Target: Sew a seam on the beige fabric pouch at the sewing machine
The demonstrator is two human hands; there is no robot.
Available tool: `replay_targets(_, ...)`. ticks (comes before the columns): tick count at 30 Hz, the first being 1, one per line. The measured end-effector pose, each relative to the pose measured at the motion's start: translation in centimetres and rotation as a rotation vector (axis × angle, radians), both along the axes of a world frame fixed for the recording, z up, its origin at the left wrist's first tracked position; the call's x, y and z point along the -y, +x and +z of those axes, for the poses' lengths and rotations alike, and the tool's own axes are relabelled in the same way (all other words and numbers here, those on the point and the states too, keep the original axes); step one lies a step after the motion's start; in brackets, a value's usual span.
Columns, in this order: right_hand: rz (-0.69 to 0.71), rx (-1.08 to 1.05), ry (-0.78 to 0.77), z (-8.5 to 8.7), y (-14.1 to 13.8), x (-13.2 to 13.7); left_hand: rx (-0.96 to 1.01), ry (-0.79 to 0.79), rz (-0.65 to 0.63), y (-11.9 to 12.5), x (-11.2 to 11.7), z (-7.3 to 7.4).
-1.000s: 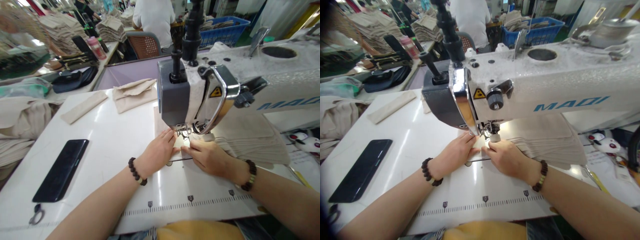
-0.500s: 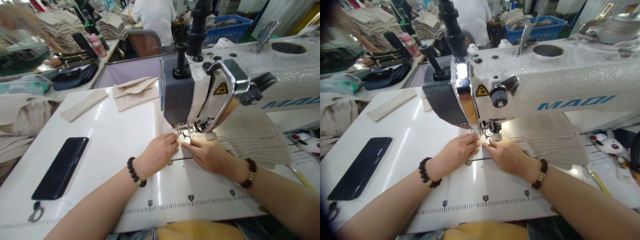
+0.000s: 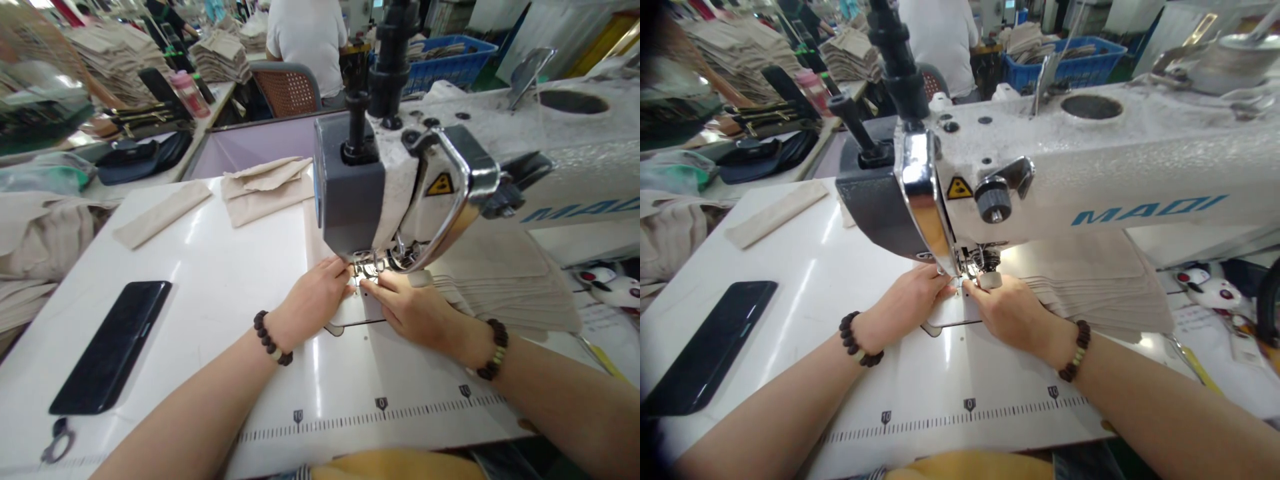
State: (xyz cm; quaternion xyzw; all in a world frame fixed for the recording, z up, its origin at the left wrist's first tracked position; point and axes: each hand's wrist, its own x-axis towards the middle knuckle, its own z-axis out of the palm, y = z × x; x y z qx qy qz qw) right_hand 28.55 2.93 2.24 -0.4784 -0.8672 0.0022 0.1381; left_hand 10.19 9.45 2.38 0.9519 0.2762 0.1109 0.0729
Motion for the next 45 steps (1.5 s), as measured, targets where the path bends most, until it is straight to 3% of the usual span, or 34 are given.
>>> replay_targets(16, 0.003, 0.033, 0.058, 0.2, -0.1, 0.0, -0.026, -0.019, 0.022, 0.1, -0.2, 0.1)
replay_targets(22, 0.013, -0.011, 0.048, 0.0, 0.1, 0.0, -0.222, -0.001, 0.093, 0.2, 1.1, 1.0)
replay_targets(38, 0.049, -0.015, 0.03, -0.2, 0.2, -0.1, -0.306, 0.056, -0.024, 0.7, 1.4, 0.9)
replay_targets(45, 0.117, -0.058, -0.01, 0.1, 0.9, 0.1, -0.28, 0.018, -0.033, 0.3, 3.0, 2.1)
